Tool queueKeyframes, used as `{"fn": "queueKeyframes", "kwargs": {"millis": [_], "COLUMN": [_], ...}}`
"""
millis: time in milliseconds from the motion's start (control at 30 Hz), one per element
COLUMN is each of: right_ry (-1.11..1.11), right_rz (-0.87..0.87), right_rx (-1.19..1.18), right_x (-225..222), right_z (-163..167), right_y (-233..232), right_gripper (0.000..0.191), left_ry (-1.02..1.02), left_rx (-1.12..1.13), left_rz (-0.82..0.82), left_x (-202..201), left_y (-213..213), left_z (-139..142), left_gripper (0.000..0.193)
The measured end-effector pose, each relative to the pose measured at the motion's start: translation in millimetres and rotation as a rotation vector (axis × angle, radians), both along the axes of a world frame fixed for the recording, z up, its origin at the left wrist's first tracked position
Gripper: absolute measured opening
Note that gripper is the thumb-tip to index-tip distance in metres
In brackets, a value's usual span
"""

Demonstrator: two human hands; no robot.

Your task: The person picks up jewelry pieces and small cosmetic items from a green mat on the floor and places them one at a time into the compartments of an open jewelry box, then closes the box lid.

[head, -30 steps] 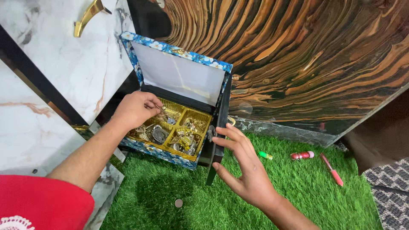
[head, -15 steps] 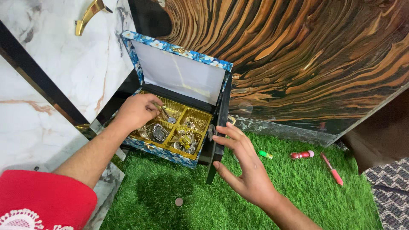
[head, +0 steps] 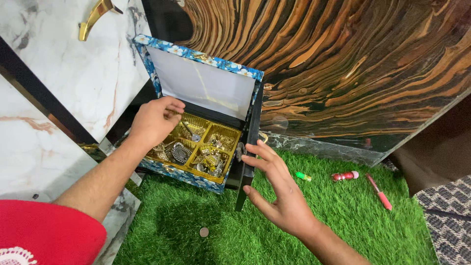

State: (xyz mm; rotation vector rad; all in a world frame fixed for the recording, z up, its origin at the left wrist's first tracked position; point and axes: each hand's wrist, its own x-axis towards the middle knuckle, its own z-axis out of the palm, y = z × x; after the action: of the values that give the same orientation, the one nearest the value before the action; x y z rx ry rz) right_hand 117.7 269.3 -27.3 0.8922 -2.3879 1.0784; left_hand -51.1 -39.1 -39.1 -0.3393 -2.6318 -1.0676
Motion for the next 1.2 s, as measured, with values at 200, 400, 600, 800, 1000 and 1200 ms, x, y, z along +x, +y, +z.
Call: {"fn": "queueKeyframes", "kwargs": {"millis": [200, 400, 600, 800, 1000, 1200], "right_ry": [-0.024, -0.018, -0.08, -0.357, -0.588, -0.836], "right_rz": [0.018, -0.012, -0.099, -0.198, -0.471, -0.71], "right_rx": [-0.032, -0.028, 0.107, 0.248, 0.249, 0.075], "right_x": [1, 2, 14, 18, 8, -3], "right_z": [2, -8, -43, -106, -179, -214], "right_y": [7, 17, 55, 136, 239, 319], "right_gripper": [0.052, 0.051, 0.054, 0.065, 0.063, 0.056], "left_ry": [0.126, 0.292, 0.223, 0.219, 0.15, 0.054], "left_rx": [0.074, 0.018, -0.113, -0.196, -0.453, -0.598], "left_rz": [-0.229, -0.533, -0.692, -0.723, -0.685, -0.638], "left_x": [33, 75, 100, 91, 86, 85], "left_y": [64, 142, 198, 224, 243, 264], "left_z": [41, 63, 58, 54, 52, 55], "left_gripper": [0.025, 0.02, 0.018, 0.023, 0.024, 0.03]}}
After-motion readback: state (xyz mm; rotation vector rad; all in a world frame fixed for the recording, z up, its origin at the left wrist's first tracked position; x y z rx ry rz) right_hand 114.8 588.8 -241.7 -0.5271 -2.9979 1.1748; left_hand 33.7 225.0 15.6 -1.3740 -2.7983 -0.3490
